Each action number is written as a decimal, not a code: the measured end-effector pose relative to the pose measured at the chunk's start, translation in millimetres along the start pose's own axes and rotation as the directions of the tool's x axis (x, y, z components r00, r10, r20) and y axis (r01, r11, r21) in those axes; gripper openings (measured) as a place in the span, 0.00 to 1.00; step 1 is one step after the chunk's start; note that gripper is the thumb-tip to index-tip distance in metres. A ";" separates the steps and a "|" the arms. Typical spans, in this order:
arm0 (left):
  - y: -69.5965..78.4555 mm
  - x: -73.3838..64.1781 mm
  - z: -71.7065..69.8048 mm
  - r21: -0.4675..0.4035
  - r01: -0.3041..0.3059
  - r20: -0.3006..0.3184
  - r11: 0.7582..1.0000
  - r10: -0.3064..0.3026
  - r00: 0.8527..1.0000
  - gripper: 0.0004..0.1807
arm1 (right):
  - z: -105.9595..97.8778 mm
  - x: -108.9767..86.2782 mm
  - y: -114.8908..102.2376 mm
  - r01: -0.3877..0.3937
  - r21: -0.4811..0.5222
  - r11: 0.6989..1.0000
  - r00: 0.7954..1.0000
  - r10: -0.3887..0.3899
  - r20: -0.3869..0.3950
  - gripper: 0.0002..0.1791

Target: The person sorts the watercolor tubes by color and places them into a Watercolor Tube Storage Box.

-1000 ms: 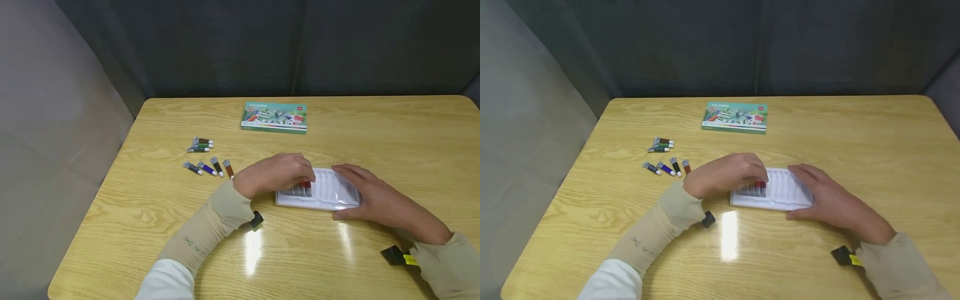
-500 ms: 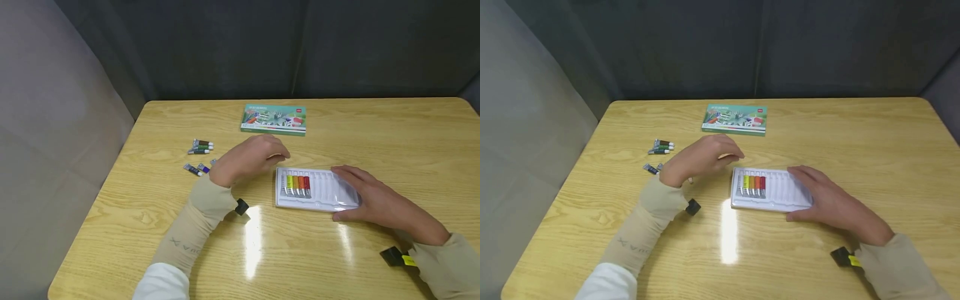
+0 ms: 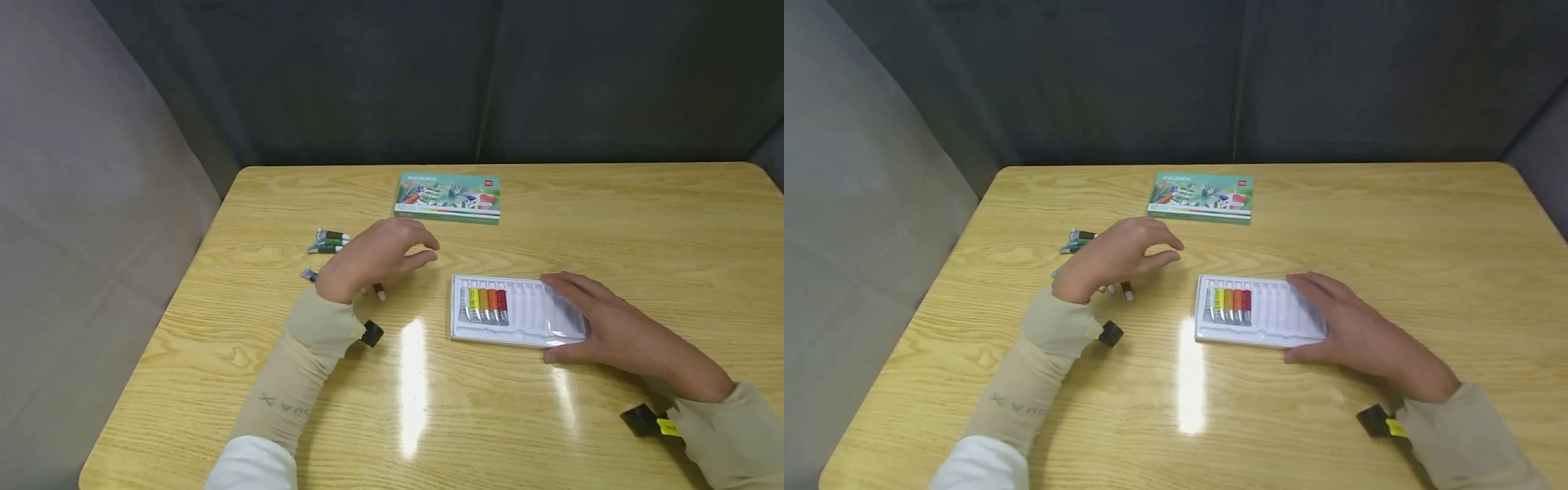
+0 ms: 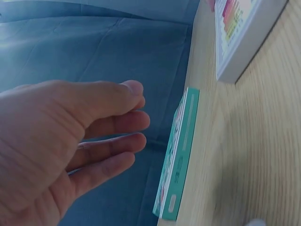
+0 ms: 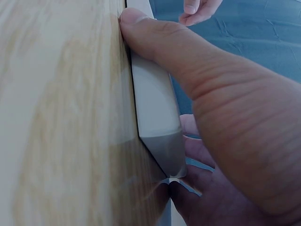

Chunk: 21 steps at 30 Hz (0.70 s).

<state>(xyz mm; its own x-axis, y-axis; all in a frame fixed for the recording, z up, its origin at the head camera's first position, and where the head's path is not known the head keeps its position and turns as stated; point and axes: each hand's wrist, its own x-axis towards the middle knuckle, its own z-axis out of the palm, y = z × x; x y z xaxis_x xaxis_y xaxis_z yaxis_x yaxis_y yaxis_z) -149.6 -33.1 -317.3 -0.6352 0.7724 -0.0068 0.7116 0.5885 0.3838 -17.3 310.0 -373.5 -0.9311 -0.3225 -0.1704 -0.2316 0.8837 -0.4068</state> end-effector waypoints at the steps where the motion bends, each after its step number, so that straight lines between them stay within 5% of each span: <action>1: -1.8 -1.7 -0.2 -0.001 0.007 -0.002 1.000 -0.007 1.000 0.14 | 0.2 0.0 0.0 0.000 -0.001 1.000 1.000 0.000 -0.001 0.70; 11: -18.1 -18.2 -3.7 -0.003 0.078 -0.026 0.997 -0.078 0.997 0.17 | 0.5 0.4 -0.4 -0.003 0.013 1.000 1.000 0.003 -0.004 0.70; 21: -23.3 -23.4 -4.5 0.026 0.077 -0.048 0.997 -0.076 0.996 0.18 | 0.2 0.2 0.1 -0.001 0.010 1.000 1.000 0.001 -0.001 0.70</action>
<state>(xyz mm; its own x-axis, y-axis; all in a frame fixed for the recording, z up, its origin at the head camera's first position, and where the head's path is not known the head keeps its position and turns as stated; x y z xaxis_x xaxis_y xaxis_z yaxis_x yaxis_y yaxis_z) -152.7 -66.0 -321.9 -0.7011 0.7130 0.0085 0.6679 0.6525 0.3579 -17.4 309.9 -373.8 -0.9317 -0.3209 -0.1701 -0.2276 0.8809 -0.4150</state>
